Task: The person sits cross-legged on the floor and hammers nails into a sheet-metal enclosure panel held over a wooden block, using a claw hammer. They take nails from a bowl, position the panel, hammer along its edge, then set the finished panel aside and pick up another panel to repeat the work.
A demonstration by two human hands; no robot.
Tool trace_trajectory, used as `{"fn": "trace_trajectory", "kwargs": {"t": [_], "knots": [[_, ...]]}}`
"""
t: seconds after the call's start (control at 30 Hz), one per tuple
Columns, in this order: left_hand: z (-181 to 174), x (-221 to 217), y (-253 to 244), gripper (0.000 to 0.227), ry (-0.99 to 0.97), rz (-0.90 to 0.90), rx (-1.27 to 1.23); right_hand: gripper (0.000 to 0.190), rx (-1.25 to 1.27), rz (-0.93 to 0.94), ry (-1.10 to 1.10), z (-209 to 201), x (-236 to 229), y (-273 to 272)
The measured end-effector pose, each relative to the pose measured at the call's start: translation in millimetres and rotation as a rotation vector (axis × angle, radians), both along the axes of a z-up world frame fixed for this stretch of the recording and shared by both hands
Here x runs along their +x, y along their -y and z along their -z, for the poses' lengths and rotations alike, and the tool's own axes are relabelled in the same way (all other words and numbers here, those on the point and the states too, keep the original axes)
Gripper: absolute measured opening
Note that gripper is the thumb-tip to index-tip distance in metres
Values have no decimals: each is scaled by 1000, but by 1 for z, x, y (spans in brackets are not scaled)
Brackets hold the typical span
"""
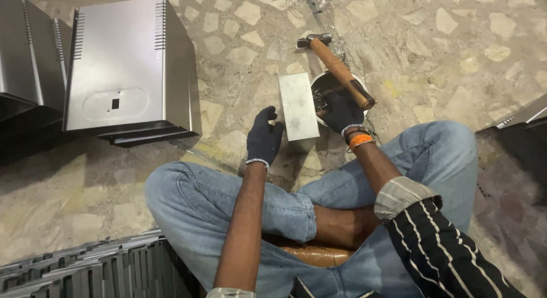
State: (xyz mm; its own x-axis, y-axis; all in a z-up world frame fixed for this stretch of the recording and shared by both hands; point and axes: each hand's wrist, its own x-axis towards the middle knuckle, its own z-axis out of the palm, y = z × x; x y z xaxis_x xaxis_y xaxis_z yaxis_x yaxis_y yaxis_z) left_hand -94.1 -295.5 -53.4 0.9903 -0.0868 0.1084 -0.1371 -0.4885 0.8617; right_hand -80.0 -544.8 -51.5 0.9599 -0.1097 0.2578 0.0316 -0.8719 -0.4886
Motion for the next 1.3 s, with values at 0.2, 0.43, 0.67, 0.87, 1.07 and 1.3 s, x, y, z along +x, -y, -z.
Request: {"fn": "trace_trajectory", "kwargs": {"t": [0.2, 0.43, 0.67, 0.87, 1.07, 1.3], "knots": [[-2, -2, 0, 48, -17, -6, -24, 15, -62, 96, -146, 49, 4, 14], [-11, -7, -3, 47, -11, 0, -38, 3, -238, 26, 125, 19, -9, -6], [-9, -13, -8, 47, -14, -2, -63, 4, -376, -48, 182, 15, -14, -8], [-2, -13, -10, 47, -23, -7, -75, 10, 186, -81, 448, -91, -46, -34], [-9, -10, -4, 46, -18, 19, -73, 14, 466, -205, 131, -165, -69, -46], [-6, -9, -6, 45, 56, 18, -37, 9, 390, -380, -34, -166, -74, -69]]}}
